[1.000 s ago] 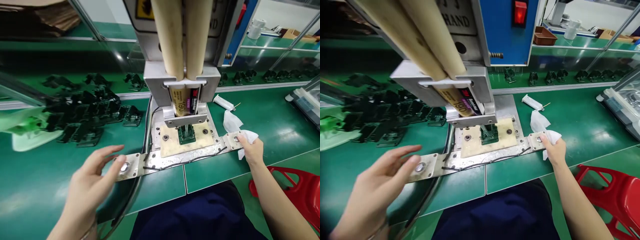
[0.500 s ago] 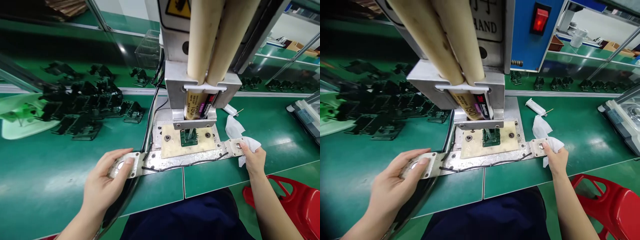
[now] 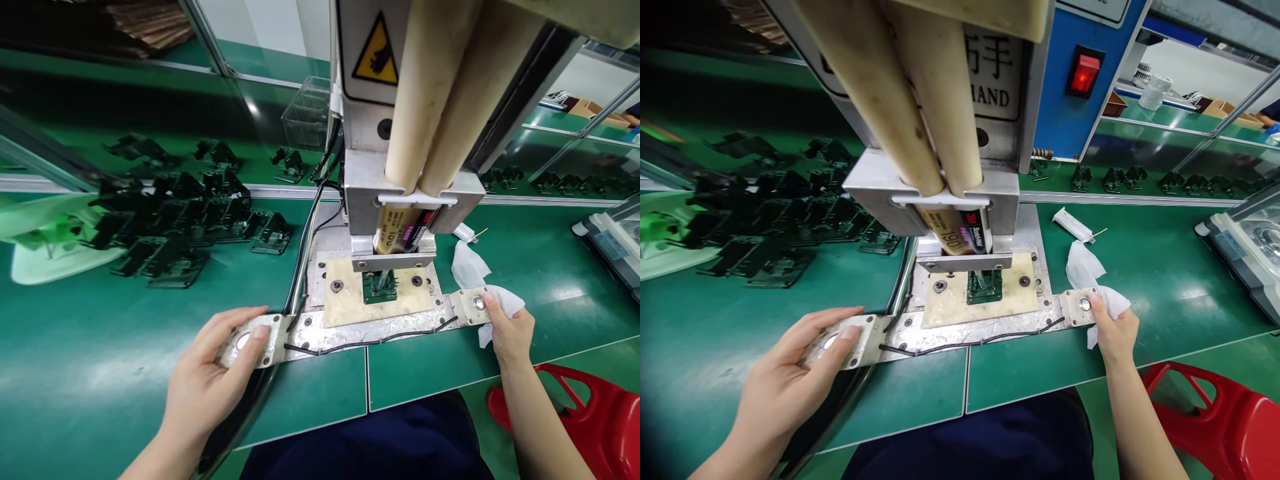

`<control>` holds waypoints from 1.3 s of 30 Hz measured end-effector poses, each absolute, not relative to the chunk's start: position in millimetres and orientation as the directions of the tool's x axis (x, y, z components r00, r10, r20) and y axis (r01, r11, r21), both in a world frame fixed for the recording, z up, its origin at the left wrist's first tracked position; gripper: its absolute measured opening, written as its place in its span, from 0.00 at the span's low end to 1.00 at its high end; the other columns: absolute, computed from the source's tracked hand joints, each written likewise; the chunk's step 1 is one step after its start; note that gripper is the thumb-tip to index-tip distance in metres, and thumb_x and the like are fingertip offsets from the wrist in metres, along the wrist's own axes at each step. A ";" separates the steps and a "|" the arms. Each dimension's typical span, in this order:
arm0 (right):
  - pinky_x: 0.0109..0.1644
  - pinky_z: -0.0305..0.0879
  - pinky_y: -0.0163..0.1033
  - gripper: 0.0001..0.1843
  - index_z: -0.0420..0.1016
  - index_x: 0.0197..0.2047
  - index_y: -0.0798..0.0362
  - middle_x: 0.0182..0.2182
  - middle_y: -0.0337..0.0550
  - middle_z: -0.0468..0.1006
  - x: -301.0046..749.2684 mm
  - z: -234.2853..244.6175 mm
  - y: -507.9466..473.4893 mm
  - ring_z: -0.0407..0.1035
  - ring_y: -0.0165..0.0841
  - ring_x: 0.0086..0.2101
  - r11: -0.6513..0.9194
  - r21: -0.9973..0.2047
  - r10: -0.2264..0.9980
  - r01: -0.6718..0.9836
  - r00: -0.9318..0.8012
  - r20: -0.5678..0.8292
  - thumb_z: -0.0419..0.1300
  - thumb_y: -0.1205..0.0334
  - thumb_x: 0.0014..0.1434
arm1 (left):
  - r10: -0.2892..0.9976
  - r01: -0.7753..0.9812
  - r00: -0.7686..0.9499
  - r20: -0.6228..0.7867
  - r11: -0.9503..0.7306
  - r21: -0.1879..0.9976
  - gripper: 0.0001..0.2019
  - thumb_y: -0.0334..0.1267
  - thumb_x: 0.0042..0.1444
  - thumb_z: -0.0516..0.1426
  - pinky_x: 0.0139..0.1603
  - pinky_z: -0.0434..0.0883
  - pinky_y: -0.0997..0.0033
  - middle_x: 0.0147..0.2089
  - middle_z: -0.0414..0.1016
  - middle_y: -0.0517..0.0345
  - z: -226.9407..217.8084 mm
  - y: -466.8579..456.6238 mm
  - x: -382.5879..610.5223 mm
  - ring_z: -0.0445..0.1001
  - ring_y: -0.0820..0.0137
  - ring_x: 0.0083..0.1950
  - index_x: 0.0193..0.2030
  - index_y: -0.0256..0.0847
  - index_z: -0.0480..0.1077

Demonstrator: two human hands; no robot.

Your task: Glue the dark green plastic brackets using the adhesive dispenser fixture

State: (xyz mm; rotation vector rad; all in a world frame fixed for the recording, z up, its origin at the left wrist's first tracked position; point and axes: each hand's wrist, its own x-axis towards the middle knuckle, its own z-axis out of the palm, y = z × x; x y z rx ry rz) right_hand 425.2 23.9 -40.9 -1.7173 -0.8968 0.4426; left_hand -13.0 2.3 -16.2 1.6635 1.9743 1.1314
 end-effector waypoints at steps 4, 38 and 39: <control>0.46 0.78 0.51 0.29 0.88 0.41 0.55 0.39 0.52 0.87 426.5 -42.4 23.9 0.81 0.51 0.42 -0.131 -0.934 0.751 0.334 0.648 0.126 0.75 0.39 0.47 | 0.939 0.696 -0.252 0.235 0.007 0.718 0.12 0.53 0.61 0.59 0.48 0.74 0.61 0.48 0.80 0.60 -19.0 0.1 -17.6 0.80 0.56 0.48 0.44 0.54 0.79; 0.42 0.77 0.49 0.29 0.86 0.43 0.56 0.38 0.52 0.86 430.2 -42.6 19.9 0.80 0.50 0.40 -0.134 -0.930 0.757 0.341 0.641 0.126 0.74 0.39 0.50 | 0.912 0.400 0.296 -0.284 0.151 0.904 0.36 0.63 0.41 0.73 0.61 0.77 0.47 0.48 0.81 0.46 69.7 93.6 81.3 0.79 0.50 0.55 0.52 0.41 0.76; 0.43 0.77 0.49 0.29 0.86 0.43 0.56 0.38 0.52 0.86 429.5 -42.0 20.9 0.80 0.50 0.41 -0.133 -0.931 0.758 0.339 0.640 0.125 0.74 0.39 0.50 | 0.885 0.399 0.298 -0.358 0.225 0.889 0.36 0.61 0.42 0.73 0.57 0.78 0.51 0.48 0.81 0.47 76.7 91.6 82.3 0.79 0.51 0.52 0.53 0.40 0.76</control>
